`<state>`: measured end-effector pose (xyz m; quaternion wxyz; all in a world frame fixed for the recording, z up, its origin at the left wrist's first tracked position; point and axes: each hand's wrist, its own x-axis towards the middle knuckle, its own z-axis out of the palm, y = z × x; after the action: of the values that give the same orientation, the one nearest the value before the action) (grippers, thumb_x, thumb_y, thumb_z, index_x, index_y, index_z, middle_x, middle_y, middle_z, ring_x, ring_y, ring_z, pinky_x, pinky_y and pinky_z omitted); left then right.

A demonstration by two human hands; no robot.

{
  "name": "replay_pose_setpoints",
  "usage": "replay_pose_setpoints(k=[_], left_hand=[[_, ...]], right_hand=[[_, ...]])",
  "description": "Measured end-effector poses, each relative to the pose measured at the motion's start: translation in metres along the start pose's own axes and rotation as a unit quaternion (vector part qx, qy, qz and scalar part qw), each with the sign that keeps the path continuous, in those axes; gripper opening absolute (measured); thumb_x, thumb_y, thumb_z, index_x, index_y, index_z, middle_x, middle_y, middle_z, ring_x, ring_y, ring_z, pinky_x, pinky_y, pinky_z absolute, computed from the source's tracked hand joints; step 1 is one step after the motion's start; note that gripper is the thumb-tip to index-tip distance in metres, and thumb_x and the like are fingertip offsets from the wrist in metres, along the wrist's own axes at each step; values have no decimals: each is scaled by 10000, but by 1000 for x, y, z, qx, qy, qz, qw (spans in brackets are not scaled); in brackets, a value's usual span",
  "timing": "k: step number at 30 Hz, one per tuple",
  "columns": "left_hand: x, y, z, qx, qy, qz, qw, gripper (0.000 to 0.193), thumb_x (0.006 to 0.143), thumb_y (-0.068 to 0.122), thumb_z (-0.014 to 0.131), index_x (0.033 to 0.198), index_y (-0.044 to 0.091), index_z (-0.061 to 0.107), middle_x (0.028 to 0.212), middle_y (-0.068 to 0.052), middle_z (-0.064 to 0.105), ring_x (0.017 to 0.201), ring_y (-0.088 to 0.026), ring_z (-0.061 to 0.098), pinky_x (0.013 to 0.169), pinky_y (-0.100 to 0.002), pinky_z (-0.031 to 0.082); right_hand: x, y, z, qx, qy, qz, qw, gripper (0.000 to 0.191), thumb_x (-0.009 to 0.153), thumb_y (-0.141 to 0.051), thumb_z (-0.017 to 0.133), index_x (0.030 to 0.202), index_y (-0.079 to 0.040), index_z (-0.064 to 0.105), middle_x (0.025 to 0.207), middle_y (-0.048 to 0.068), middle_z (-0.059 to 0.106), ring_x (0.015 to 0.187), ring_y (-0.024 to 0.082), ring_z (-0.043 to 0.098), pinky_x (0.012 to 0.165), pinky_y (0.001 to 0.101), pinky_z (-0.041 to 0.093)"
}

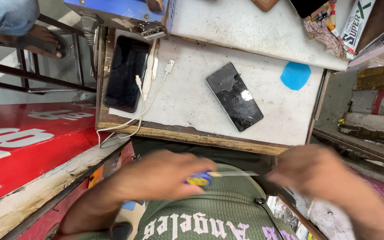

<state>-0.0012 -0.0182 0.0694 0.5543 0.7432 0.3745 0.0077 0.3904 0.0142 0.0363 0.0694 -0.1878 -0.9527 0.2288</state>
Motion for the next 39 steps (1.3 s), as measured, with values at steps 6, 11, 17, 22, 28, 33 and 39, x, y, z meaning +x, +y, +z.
replay_pose_setpoints(k=[6, 11, 17, 22, 28, 33, 39], left_hand=[[-17, -25, -11, 51, 235, -16, 971, 519, 913, 384, 710, 1344, 124, 586, 1144, -145, 736, 961, -372, 723, 754, -482, 585], [21, -46, -3, 93, 267, -35, 959, 516, 951, 371, 679, 1406, 150, 579, 1066, -147, 726, 922, -364, 718, 757, -494, 581], [31, -64, -8, 138, 349, -70, 924, 535, 954, 382, 685, 1411, 128, 570, 1043, -142, 723, 903, -354, 723, 733, -475, 596], [26, -73, -5, 132, 352, -105, 921, 535, 962, 402, 687, 1414, 139, 573, 1029, -131, 725, 874, -334, 736, 725, -469, 608], [28, -77, 0, 124, 363, -112, 917, 530, 958, 406, 690, 1408, 147, 582, 1010, -128, 724, 867, -331, 738, 727, -465, 610], [32, -76, -1, 120, 373, -112, 913, 530, 953, 398, 696, 1412, 157, 588, 1014, -129, 725, 864, -337, 737, 723, -468, 608], [22, -78, -1, 105, 393, -130, 904, 527, 936, 384, 709, 1400, 163, 593, 1002, -124, 730, 856, -326, 742, 726, -461, 608]], right_hand=[[-146, 86, -3, -296, -16, 511, 807, 358, 1117, -254, 552, 841, -32, 600, 691, 69, 546, 603, 196, 496, 538, 344, 452], [-160, 108, 6, -196, 185, 479, 836, 195, 1223, -53, 434, 1202, 23, 612, 1039, 120, 626, 813, 185, 582, 759, 299, 488], [-125, 89, 10, -293, 195, 527, 774, 143, 1138, -27, 640, 1097, 89, 714, 990, 226, 726, 855, 351, 711, 847, 436, 595], [-90, 90, 3, -192, 214, 591, 753, 160, 1123, -86, 636, 1186, 46, 701, 1139, 226, 728, 1003, 365, 716, 918, 448, 571], [19, 60, 33, -389, 151, 334, 845, 592, 1027, -209, 777, 1557, -25, 589, 1583, 195, 599, 1521, 351, 487, 1307, 461, 312], [127, 35, 90, -103, 20, 168, 980, 866, 889, -604, 633, 1581, -134, 411, 1677, 79, 337, 1565, 423, 202, 1233, 686, 158], [127, 45, 61, -169, 23, 358, 918, 992, 889, -726, 534, 1600, -57, 357, 1677, 123, 315, 1571, 464, 162, 1208, 708, 140]])
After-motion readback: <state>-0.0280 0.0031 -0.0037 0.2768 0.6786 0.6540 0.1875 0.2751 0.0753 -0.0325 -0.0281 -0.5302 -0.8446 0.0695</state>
